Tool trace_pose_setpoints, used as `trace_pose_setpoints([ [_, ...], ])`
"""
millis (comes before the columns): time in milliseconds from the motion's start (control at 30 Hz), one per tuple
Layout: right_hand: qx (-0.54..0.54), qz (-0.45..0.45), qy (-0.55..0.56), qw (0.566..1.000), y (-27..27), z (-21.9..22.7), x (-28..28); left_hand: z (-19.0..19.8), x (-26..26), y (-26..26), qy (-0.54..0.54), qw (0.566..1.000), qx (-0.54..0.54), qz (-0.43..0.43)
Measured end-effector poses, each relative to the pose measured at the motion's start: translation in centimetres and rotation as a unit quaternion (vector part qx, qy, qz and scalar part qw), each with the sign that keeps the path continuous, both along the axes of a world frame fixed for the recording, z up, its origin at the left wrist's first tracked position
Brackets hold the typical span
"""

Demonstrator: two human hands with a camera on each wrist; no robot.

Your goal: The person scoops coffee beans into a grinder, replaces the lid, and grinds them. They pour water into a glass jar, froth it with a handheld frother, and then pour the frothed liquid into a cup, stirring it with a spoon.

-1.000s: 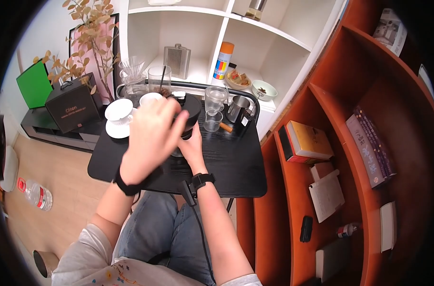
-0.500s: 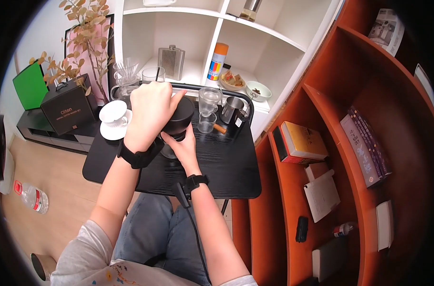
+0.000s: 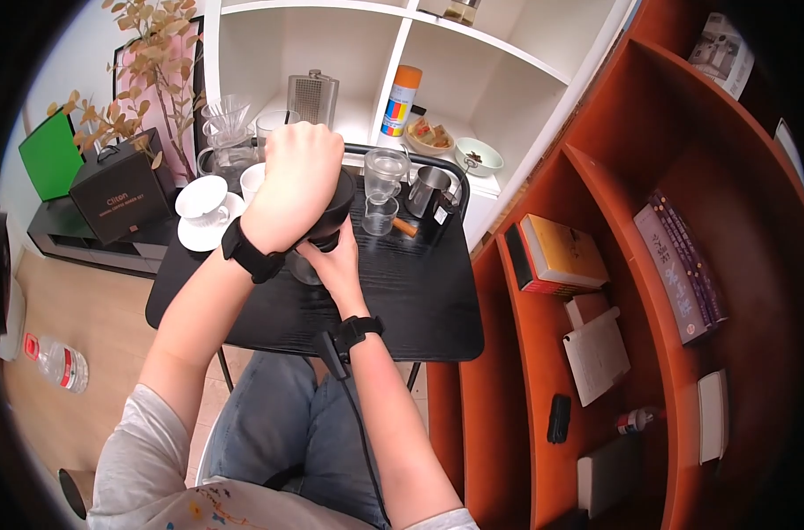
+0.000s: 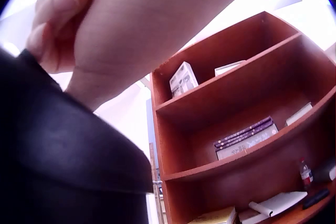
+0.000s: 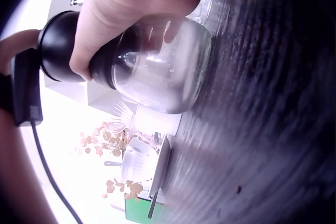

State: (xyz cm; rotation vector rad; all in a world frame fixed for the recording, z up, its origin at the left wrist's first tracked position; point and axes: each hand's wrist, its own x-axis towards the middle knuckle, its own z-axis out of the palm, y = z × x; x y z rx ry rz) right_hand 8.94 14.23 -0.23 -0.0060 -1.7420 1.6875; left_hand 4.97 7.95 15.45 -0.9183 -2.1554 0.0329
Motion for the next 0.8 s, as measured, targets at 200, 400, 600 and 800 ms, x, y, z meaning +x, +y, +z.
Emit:
trace_pose_setpoints([
  [200, 0.035, 0.008, -0.012, 0.999, 0.9, -1.2, -0.9, 1.0, 2.0, 1.5, 0.001, 0.985, -0.119, 0.126],
  [400, 0.080, -0.033, -0.026, 0.996, 0.9, -1.0, -0.8, 0.3, 2.4, 1.8, 0.099, 0.962, -0.185, 0.175],
  [600, 0.057, -0.027, -0.006, 0.998, 0.9, -1.4, -1.4, 1.4, 2.7, 1.2, 0.042, 0.969, -0.198, 0.143],
  [800, 0.037, -0.116, 0.026, 0.992, -1.2, 0.4, 0.6, 0.3, 1.5, 0.0, 0.055, 0.994, -0.071, 0.058],
])
